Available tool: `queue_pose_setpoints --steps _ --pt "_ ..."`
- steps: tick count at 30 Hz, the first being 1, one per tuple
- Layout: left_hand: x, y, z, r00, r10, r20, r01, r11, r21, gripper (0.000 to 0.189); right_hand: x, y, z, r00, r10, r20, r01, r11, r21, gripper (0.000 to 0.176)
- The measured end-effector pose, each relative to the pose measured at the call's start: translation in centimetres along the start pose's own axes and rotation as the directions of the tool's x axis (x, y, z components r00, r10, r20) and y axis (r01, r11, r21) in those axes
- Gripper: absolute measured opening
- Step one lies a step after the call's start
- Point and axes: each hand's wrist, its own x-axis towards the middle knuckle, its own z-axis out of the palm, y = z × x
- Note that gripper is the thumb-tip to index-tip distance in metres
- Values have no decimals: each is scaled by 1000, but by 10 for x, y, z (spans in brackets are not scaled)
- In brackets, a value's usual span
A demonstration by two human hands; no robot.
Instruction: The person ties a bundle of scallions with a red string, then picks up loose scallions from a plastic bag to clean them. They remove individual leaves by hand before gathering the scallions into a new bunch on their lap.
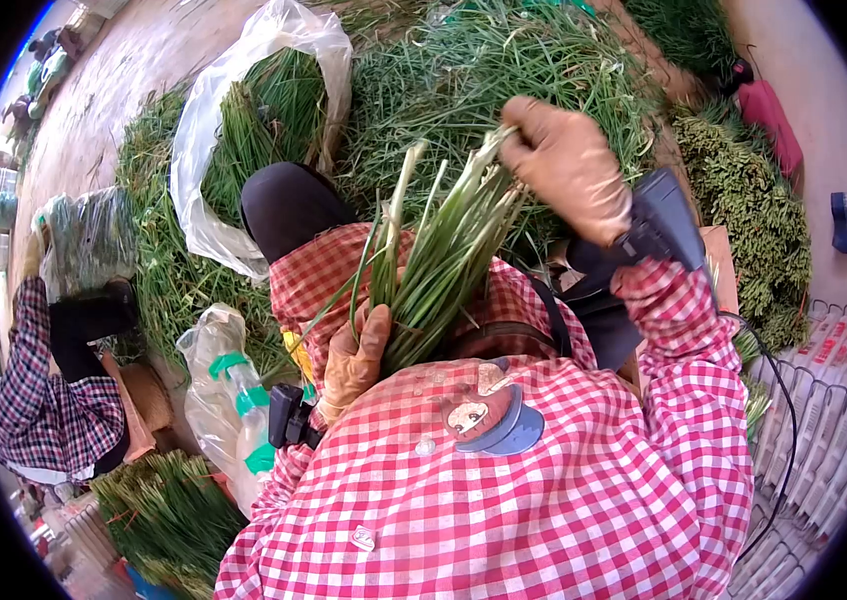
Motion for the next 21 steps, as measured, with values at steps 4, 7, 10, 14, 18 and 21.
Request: queue_pose_setpoints --steps 4,7,10,14,18,21 --pt "2 -10 -12 997 70 22 -71 994 88 42 20 -3 -35 993 113 -23 -115 956 -270 29" --pt "3 -22 -21 997 77 14 -77 996 37 42 57 58 -84 898 -102 -429 -27 958 -285 15" --pt "2 -13 -9 998 69 -12 -66 984 164 43 63 40 -97 888 -269 -374 124 921 -369 24" --pt "5 -10 1 993 85 86 -110 933 343 38 36 -37 -50 900 -427 86 372 649 -664 52" --pt "1 -4 0 994 28 106 -90 762 641 35 -1 -82 23 632 97 769 574 607 -549 84" --pt "-1 -6 6 990 47 132 -105 873 476 37 -5 -40 51 607 -27 794 457 830 -321 46"
